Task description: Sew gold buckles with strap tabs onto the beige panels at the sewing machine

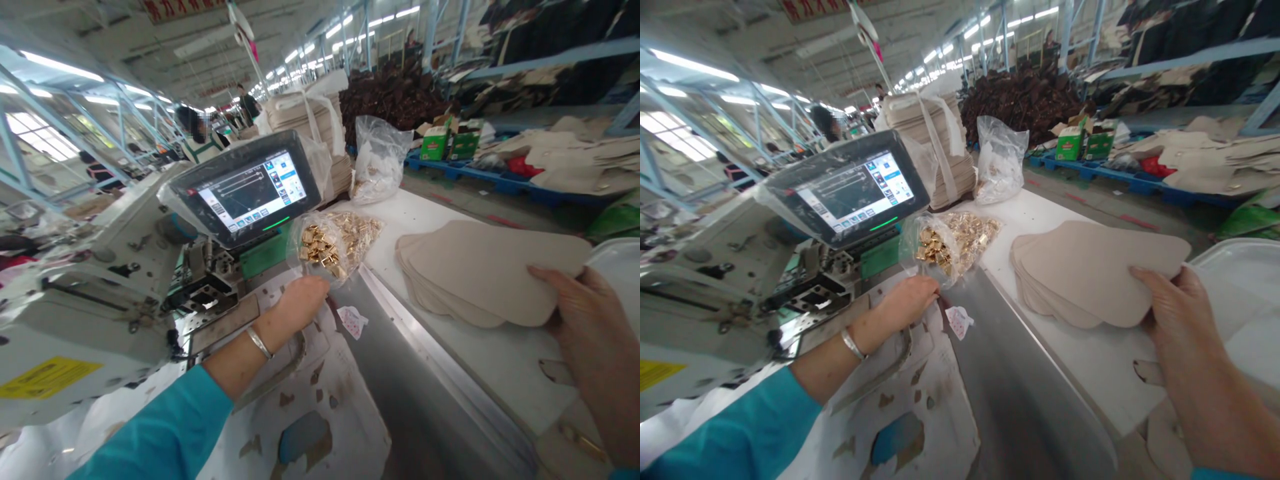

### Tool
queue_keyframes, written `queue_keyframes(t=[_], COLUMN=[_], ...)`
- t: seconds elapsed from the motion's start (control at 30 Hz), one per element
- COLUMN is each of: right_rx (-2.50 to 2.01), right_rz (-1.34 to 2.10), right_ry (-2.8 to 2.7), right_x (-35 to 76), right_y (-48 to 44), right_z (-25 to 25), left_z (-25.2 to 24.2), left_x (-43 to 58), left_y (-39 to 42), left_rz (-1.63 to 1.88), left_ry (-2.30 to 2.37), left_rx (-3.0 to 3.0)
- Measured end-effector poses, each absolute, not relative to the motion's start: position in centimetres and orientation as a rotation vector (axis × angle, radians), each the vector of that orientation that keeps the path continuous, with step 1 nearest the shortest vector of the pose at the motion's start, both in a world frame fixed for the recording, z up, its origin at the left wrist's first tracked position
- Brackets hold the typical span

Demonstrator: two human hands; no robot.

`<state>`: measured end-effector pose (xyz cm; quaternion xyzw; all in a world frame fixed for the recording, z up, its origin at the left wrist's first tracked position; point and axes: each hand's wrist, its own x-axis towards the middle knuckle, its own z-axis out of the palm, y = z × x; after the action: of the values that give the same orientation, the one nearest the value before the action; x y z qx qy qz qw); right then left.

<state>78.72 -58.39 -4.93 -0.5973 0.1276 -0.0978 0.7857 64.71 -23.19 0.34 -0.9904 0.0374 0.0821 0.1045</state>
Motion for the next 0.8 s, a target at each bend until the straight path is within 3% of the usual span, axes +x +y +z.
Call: queue_keyframes(t=[0.8], right_rx=[-1.28], right_rz=[-0.217], right_ry=[0.339], right_x=[79.1], right_y=[-58.3], right_z=[-4.6], left_z=[0.3], left_x=[65.3], left_y=[-23.7], left_rz=[0.194], left_ry=[0.101], left_rx=[-2.867])
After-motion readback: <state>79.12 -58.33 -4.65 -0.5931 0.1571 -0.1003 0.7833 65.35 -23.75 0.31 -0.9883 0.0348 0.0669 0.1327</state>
